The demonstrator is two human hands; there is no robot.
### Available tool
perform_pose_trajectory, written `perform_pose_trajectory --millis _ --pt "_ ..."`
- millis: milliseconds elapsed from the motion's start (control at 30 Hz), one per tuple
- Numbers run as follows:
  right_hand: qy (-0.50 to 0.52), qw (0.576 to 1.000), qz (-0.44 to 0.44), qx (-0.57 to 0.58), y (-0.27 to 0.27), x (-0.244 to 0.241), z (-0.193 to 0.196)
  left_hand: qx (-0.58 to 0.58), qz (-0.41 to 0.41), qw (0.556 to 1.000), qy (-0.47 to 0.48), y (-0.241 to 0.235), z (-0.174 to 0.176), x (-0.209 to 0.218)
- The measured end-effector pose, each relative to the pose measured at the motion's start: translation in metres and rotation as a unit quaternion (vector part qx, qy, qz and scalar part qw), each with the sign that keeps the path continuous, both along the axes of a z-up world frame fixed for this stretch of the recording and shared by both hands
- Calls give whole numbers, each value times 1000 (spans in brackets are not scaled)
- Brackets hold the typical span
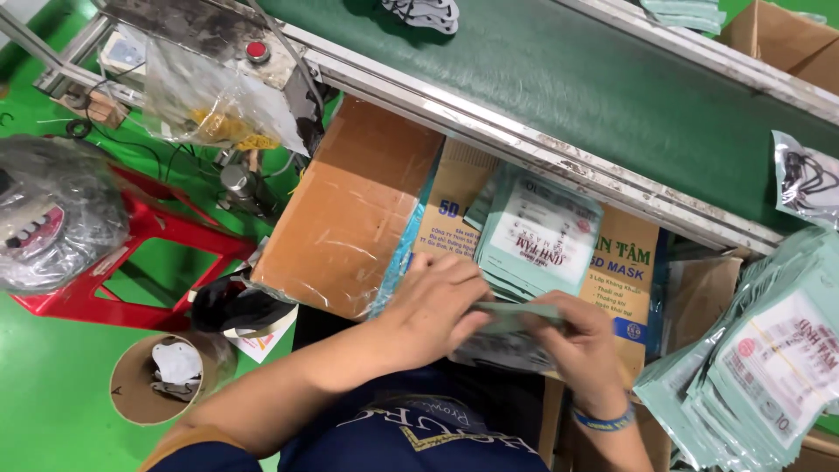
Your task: Packing face masks into plastic bags and placing them on a conveyor belt.
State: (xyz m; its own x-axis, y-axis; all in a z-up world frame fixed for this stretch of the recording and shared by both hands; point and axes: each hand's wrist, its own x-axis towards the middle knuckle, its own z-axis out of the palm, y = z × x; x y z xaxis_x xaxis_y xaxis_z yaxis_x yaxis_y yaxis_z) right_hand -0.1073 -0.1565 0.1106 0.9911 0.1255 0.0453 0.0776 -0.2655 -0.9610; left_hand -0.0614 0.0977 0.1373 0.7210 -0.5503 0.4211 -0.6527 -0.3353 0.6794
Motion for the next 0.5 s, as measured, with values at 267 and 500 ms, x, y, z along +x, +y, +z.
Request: perform_pose_trajectory --millis 267,500 --pt "-103 988 -112 -28 -49 16 2 49 -70 994 62 -30 -9 54" --pt "-174 970 -167 -27 -103 -22 60 -91 45 995 -7 -168 15 254"
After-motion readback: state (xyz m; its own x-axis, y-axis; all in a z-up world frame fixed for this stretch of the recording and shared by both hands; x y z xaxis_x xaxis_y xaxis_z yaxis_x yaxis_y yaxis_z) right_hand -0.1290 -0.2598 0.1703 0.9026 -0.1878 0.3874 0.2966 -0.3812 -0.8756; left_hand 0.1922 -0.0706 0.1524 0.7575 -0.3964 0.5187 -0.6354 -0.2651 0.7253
